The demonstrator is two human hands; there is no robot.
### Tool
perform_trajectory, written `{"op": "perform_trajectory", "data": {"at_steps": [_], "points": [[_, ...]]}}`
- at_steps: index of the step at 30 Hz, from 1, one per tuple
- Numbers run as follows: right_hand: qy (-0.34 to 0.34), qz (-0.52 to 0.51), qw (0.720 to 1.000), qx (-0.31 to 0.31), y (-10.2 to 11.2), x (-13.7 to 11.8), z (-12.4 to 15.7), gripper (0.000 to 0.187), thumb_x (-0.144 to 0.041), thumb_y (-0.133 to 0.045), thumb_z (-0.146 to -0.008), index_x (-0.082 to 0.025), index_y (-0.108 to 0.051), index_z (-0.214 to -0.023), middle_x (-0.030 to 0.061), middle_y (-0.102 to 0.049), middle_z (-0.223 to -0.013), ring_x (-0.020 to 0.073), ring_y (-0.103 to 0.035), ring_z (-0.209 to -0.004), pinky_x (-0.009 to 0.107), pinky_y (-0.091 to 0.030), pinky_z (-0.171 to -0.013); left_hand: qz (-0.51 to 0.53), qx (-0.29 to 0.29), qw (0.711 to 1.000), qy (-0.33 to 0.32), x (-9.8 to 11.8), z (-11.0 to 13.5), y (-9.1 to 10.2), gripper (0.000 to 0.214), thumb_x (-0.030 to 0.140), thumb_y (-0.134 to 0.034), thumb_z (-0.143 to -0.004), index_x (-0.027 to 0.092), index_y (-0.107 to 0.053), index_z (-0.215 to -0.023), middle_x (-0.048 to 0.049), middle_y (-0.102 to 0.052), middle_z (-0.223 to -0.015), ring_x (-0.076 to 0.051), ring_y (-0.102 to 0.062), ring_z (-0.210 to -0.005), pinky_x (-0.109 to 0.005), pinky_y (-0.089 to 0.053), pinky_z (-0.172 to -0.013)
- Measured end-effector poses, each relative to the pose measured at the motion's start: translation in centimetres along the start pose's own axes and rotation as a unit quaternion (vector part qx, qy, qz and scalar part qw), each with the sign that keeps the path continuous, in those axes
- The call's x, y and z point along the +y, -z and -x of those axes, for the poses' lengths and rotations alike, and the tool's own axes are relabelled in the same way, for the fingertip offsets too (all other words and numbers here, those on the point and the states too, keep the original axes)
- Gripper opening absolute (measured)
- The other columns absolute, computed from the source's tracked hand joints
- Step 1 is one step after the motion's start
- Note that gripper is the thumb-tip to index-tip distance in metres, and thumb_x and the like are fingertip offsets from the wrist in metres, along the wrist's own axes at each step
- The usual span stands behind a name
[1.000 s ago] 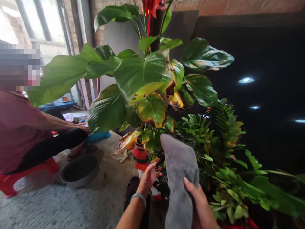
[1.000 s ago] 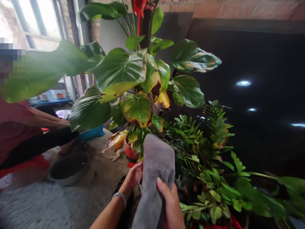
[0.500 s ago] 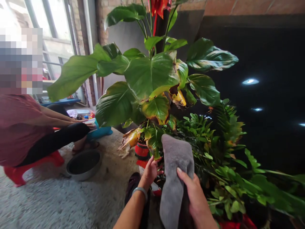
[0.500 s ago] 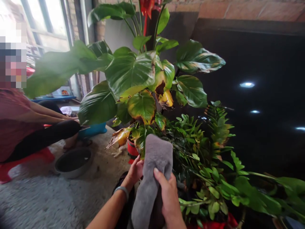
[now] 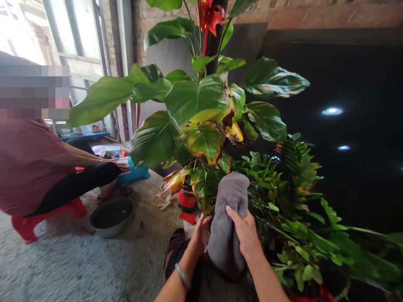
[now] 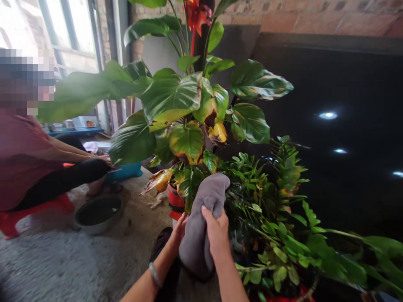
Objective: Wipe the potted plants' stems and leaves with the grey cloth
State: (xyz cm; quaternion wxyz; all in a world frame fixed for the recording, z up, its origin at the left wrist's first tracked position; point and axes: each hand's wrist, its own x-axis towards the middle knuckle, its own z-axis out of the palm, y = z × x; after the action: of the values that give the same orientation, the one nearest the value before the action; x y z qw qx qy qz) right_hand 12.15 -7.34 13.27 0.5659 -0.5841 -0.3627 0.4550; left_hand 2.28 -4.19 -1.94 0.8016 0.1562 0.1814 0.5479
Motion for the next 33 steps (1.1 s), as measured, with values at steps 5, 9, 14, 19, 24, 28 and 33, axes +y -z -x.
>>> {"op": "perform_trajectory", "data": {"at_steps": [5,9,14,19,24,28,33], "points": [[-0.07,0.021,0.996,-0.042,-0.8,3.3,-2.0,0.027,-0.031,-0.073,-0.045,-0.017,-0.067,-0.068,0.0077,-0.073,-0.069,0.0311,-0.066,-0.085,0.037,-0.05,-0.074,0.026,0.045,0.999,0.008,0.8,1.2,0.1,0.053,0.05,-0.052,-0.081,0.01,-0.063,-0.114,-0.0154,-0.07,-0.108,-0.033,-0.056,-0.113,-0.042,-0.037,-0.1],[-0.134,0.023,0.984,-0.117,0.0,4.7,1.9,0.031,-0.035,-0.074,-0.046,-0.014,-0.07,-0.069,0.0093,-0.072,-0.064,0.0309,-0.068,-0.073,0.039,-0.052,-0.068,0.075,0.083,0.993,0.027,2.0,1.2,0.0,0.055,0.054,-0.039,-0.086,0.012,-0.064,-0.111,-0.0142,-0.072,-0.099,-0.033,-0.064,-0.1,-0.043,-0.044,-0.091],[-0.06,-0.024,0.991,-0.118,0.3,1.8,2.6,0.043,-0.041,-0.077,-0.048,-0.015,-0.069,-0.082,0.0063,-0.074,-0.077,0.0276,-0.067,-0.08,0.037,-0.05,-0.077,0.072,0.058,0.995,0.035,2.6,0.9,1.0,0.055,0.055,-0.039,-0.086,0.013,-0.061,-0.114,-0.0116,-0.072,-0.098,-0.029,-0.064,-0.099,-0.04,-0.044,-0.089],[-0.088,-0.019,0.993,-0.072,0.2,2.6,0.7,0.042,-0.04,-0.078,-0.044,-0.015,-0.069,-0.076,0.0058,-0.073,-0.071,0.0289,-0.067,-0.084,0.037,-0.05,-0.08,0.049,0.062,0.995,0.06,2.5,0.6,1.6,0.062,0.061,-0.04,-0.083,0.011,-0.06,-0.114,-0.0146,-0.071,-0.097,-0.03,-0.064,-0.097,-0.042,-0.044,-0.087],[-0.175,0.004,0.981,-0.083,1.7,5.7,4.4,0.042,-0.039,-0.078,-0.041,-0.012,-0.069,-0.072,0.0093,-0.072,-0.066,0.0324,-0.068,-0.079,0.04,-0.052,-0.071,0.055,0.068,0.994,0.062,2.6,0.6,1.2,0.056,0.056,-0.044,-0.083,0.011,-0.062,-0.112,-0.0138,-0.072,-0.093,-0.031,-0.065,-0.091,-0.041,-0.045,-0.085],[-0.187,-0.05,0.98,-0.045,5.1,4.2,6.4,0.051,-0.038,-0.084,-0.037,-0.017,-0.067,-0.08,0.0046,-0.074,-0.072,0.0296,-0.068,-0.079,0.038,-0.052,-0.072,0.051,0.078,0.994,0.063,2.6,0.5,1.3,0.054,0.053,-0.042,-0.086,0.01,-0.062,-0.111,-0.0117,-0.072,-0.085,-0.027,-0.066,-0.081,-0.039,-0.046,-0.08],[-0.157,-0.2,0.963,0.086,8.8,-0.3,3.8,0.042,-0.039,-0.081,-0.043,-0.024,-0.064,-0.078,-0.0022,-0.069,-0.057,0.0288,-0.069,-0.073,0.042,-0.054,-0.072,0.02,0.091,0.994,0.061,2.6,0.1,1.4,0.055,0.052,-0.038,-0.088,0.01,-0.055,-0.119,-0.0085,-0.068,-0.088,-0.021,-0.063,-0.069,-0.035,-0.047,-0.066]]}}
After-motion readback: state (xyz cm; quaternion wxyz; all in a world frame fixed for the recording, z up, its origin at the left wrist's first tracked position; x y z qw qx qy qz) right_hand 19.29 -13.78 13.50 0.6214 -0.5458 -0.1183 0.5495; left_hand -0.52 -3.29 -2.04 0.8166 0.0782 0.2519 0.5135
